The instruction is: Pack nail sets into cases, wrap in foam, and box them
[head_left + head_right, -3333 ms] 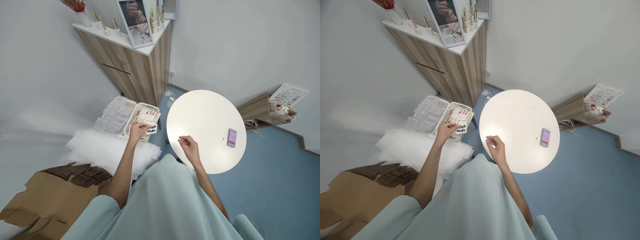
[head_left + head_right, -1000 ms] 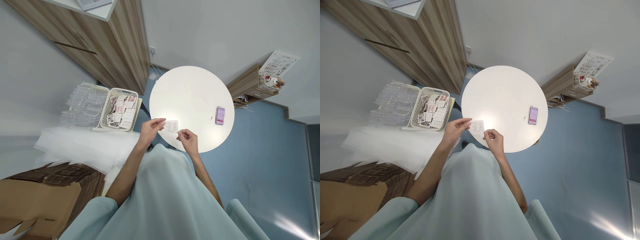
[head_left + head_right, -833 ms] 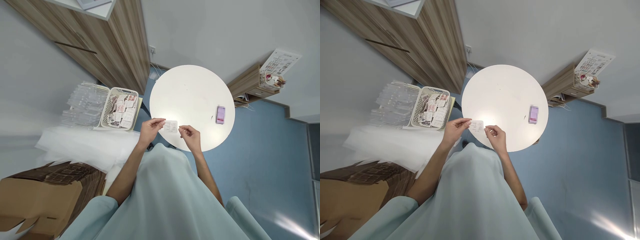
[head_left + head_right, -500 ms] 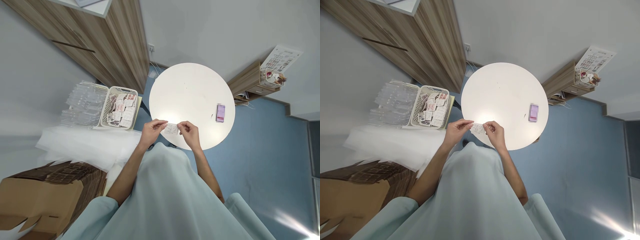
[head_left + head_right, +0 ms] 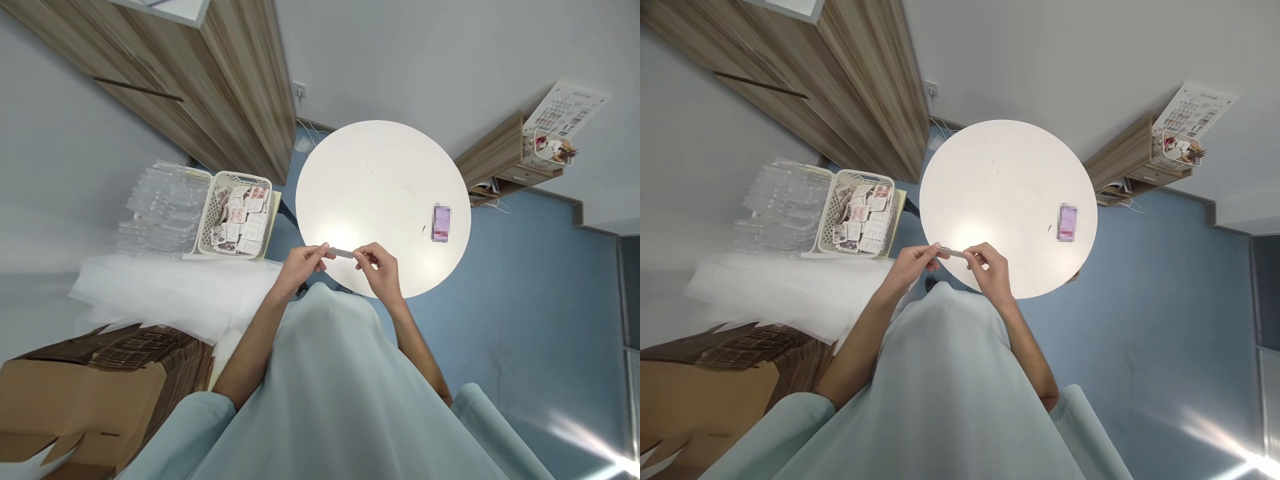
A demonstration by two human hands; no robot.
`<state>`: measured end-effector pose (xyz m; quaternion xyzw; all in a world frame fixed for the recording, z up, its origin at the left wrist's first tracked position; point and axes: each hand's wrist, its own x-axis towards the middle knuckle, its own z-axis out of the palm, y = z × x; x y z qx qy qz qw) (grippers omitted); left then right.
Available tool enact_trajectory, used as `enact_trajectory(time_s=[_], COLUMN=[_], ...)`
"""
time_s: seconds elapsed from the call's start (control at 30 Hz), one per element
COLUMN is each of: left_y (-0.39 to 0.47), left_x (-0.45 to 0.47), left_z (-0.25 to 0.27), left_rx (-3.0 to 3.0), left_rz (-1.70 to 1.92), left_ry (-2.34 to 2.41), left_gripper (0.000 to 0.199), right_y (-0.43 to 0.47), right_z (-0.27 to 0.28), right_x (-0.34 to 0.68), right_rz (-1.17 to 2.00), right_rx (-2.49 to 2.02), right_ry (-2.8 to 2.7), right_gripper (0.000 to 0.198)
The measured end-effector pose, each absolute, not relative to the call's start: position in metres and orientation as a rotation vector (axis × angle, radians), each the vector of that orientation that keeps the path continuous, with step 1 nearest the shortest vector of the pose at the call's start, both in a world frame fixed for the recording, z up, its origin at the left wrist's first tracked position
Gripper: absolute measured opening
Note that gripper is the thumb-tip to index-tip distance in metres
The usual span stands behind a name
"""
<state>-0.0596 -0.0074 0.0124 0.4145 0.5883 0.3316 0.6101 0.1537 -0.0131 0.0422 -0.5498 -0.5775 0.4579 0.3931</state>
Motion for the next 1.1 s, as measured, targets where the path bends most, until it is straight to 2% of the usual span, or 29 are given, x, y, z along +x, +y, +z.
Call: enact_trajectory(time_s=[0.33,0.53,0.8,0.93,1.1], left_y=[0.007,0.011,0.006,0.003,0.003], left_x=[-0.056,-0.053,-0.050,-0.043,-0.037], left_z=[0.014,0.021,0.032,0.027,0.024], left_rx=[0.808,0.810,0.666,0.543,0.587], left_rz=[0.989,0.989,0.949,0.946,1.002], left_ry=[1.221,1.141,0.743,0.633,0.775], left_gripper=[0.058,0.053,0.034,0.035,0.036], right_y=[-0.024,-0.031,-0.022,-0.019,-0.019], right_z=[0.042,0.034,0.024,0.021,0.020], right_x=[0.161,0.163,0.167,0.164,0.159], right_rz=[1.227,1.301,1.518,1.589,1.499], right_rx=[-1.345,-1.373,-1.394,-1.364,-1.454], right_ry=[-1.479,-1.304,-1.079,-1.060,-1.133], right_gripper=[0.023,0.019,0.029,0.033,0.034])
